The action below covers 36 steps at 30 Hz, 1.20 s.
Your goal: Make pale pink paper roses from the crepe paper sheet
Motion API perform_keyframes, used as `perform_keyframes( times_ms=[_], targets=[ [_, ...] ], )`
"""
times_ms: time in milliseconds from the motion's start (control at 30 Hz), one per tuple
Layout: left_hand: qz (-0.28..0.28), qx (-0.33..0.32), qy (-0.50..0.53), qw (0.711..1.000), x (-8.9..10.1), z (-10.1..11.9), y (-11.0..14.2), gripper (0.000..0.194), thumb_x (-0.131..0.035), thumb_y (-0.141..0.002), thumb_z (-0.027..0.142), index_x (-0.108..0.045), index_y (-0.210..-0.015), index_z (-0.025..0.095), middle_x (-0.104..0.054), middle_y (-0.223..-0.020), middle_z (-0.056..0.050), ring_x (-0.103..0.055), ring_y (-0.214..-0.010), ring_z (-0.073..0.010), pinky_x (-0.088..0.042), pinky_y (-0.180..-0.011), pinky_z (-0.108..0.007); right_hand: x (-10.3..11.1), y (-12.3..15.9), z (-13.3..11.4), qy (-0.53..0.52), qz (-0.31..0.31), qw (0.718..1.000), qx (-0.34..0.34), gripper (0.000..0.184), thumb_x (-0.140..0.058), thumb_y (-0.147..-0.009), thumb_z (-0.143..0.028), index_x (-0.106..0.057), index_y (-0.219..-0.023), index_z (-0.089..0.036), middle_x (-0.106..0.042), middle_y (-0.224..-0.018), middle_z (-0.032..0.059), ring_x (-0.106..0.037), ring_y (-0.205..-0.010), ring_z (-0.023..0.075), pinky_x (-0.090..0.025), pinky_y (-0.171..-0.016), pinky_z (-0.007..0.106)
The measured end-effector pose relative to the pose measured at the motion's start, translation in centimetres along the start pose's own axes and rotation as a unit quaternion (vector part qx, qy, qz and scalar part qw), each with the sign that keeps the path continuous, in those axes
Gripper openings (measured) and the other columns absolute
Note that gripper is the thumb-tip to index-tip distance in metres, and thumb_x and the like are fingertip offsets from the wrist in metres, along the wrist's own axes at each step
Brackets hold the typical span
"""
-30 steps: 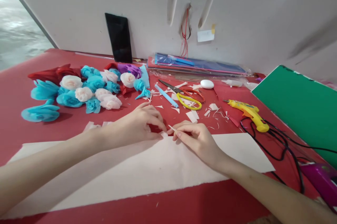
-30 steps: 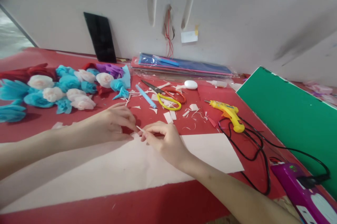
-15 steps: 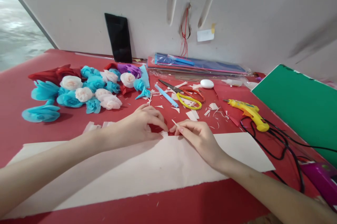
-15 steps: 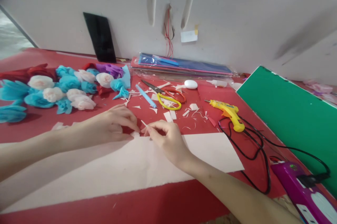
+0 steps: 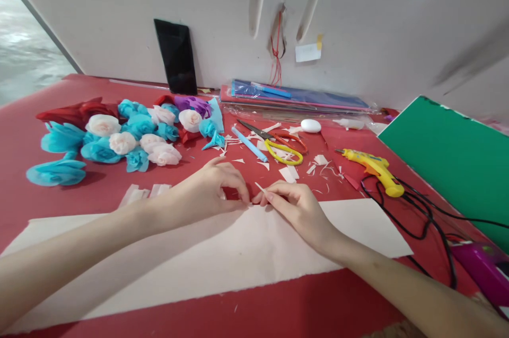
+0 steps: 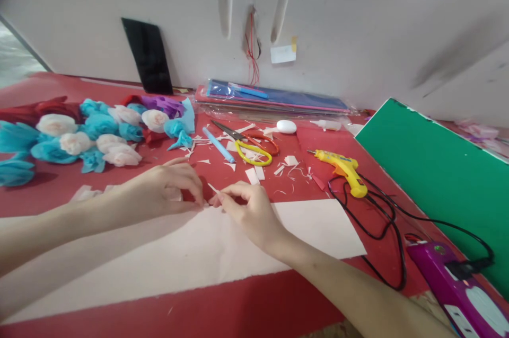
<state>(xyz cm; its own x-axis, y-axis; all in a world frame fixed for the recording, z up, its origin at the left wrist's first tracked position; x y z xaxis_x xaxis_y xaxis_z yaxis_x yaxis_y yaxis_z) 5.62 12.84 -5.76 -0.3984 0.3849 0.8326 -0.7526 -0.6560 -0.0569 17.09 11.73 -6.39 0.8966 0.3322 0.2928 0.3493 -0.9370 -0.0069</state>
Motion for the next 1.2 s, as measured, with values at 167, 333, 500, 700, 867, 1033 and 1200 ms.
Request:
perform_keyframes(
  times_ms=[167,333,500,700,867,1033,1200],
  targets=[
    [0.009,0.033,0.007,0.999,0.2,0.3,-0.1,0.018,-0.061,-0.091,0.032,-0.066,-0.086,0.015,-0.068,-0.089,-0.003,-0.064,-0.088,-0.0189,-0.052,-0.086,-0.041,0.0,0.0,0.3,0.003,-0.003,1.000,-0.001,0.021,-0.055,-0.085,-0.022,-0.072,-0.074,-0.018,-0.073,-0.083,0.0048,-0.065,-0.078,0.0168,-0.050,-0.072,0.030],
    [0.010,0.078,0.015,0.997,-0.1,0.0,-0.2,0.017,-0.062,-0.090,0.031,-0.066,-0.086,0.015,-0.068,-0.089,-0.003,-0.064,-0.087,-0.0187,-0.053,-0.084,-0.040,0.0,0.1,0.2,-0.001,-0.007,1.000,-0.001,0.021,-0.055,-0.085,-0.022,-0.073,-0.075,-0.018,-0.073,-0.083,0.0050,-0.065,-0.080,0.0176,-0.050,-0.072,0.030],
    [0.006,0.116,0.030,0.993,-0.2,-0.6,-0.1,0.016,-0.062,-0.090,0.029,-0.066,-0.083,0.015,-0.069,-0.090,-0.003,-0.065,-0.089,-0.0189,-0.052,-0.088,-0.042,0.0,0.1,0.2,-0.008,-0.003,1.000,-0.007,0.022,-0.053,-0.086,-0.022,-0.072,-0.075,-0.018,-0.074,-0.085,0.0050,-0.065,-0.082,0.0170,-0.049,-0.075,0.030],
    [0.010,0.170,0.071,0.983,0.3,-1.1,0.2,0.014,-0.063,-0.090,0.027,-0.066,-0.083,0.015,-0.068,-0.089,-0.003,-0.064,-0.091,-0.0195,-0.052,-0.087,-0.041,0.0,-0.1,0.5,-0.013,0.000,1.000,-0.013,0.023,-0.053,-0.087,-0.024,-0.071,-0.073,-0.018,-0.074,-0.082,0.0043,-0.064,-0.080,0.0165,-0.048,-0.074,0.029],
    [0.013,0.219,0.129,0.967,0.1,-1.9,0.5,0.019,-0.059,-0.093,0.031,-0.064,-0.096,0.013,-0.067,-0.096,-0.004,-0.065,-0.083,-0.0178,-0.057,-0.075,-0.035,0.0,-0.1,0.2,-0.021,-0.002,1.000,-0.012,0.023,-0.053,-0.087,-0.024,-0.071,-0.073,-0.019,-0.073,-0.080,0.0033,-0.064,-0.079,0.0157,-0.049,-0.074,0.028],
    [0.051,0.228,0.184,0.955,0.6,-2.1,0.7,0.020,-0.059,-0.093,0.032,-0.062,-0.092,0.013,-0.065,-0.086,-0.002,-0.063,-0.072,-0.0146,-0.055,-0.066,-0.031,0.0,-0.2,0.1,-0.027,0.002,1.000,-0.008,0.023,-0.054,-0.086,-0.023,-0.071,-0.072,-0.018,-0.072,-0.077,0.0033,-0.065,-0.078,0.0151,-0.051,-0.073,0.027],
    [0.134,0.208,0.238,0.939,2.0,-2.0,0.8,0.015,-0.064,-0.082,0.031,-0.063,-0.077,0.017,-0.067,-0.075,0.002,-0.064,-0.068,-0.0135,-0.051,-0.065,-0.025,0.4,0.1,-0.9,-0.025,0.022,0.999,0.019,0.025,-0.053,-0.089,-0.025,-0.069,-0.071,-0.018,-0.071,-0.075,0.0027,-0.066,-0.075,0.0142,-0.054,-0.071,0.026]
  ],
)
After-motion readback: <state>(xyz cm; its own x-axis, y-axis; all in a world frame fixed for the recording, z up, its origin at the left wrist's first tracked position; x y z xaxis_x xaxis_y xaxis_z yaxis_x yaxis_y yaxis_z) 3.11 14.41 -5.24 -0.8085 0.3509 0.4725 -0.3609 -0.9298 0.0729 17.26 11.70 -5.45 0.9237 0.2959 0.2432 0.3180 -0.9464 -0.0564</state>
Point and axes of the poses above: each hand's wrist, its own y-axis away from the middle knuckle, its own x-axis out of the back of the hand, z = x × y, the point moved 9 cm from there along -y, towards the middle knuckle
